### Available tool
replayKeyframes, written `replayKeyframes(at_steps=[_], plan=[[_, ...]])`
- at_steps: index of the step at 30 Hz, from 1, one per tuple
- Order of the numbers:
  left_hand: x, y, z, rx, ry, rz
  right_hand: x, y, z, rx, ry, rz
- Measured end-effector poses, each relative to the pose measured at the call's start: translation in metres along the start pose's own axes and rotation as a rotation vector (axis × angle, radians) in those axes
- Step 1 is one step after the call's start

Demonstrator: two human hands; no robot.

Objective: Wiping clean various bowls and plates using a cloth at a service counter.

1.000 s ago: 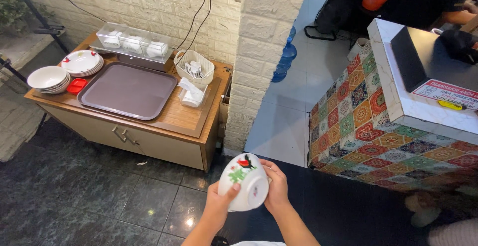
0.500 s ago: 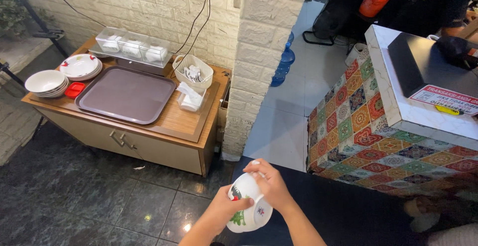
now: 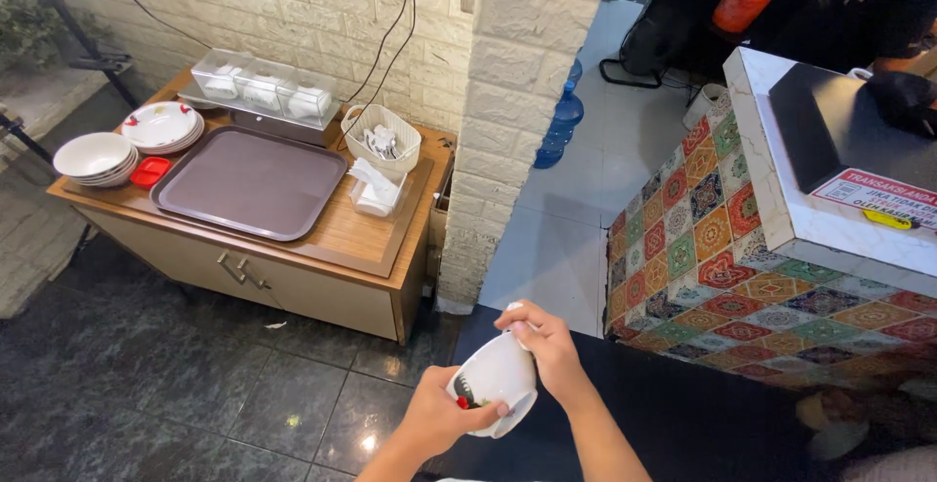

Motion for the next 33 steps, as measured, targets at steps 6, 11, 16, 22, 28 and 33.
replayKeyframes(at_steps=[6, 11, 16, 22, 28, 33], plan=[[-0.011, -0.016, 0.007, -0.023, 0.224, 0.122, -0.035, -0.009, 0.01, -0.221, -0.003, -0.523], [0.022, -0.023, 0.0, -0.049, 0.181, 0.238, -0.077, -0.029, 0.017, -0.43, 0.057, -0.581], [0.033, -0.029, -0.008, 0.188, 0.001, 0.282, -0.089, -0.034, 0.023, -0.421, 0.052, -0.518], [0.006, -0.013, 0.012, 0.459, -0.152, 0.115, -0.009, 0.039, 0.02, -0.126, -0.034, 0.198], [0.059, -0.052, 0.026, 0.083, -0.193, -0.015, 0.038, 0.122, 0.005, 0.101, -0.2, 0.484], [0.069, -0.122, 0.068, -0.309, -0.399, -0.33, 0.025, 0.213, -0.01, 0.421, -0.263, 0.723]])
Point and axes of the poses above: each hand's wrist, its own z-axis away from the middle knuckle, its own y-axis out of the palm, x = y × z, the point moved 9 cm from there along -z, towards the middle knuckle, and after that the axes turned 5 degrees about -z, right-handed, at the moved point
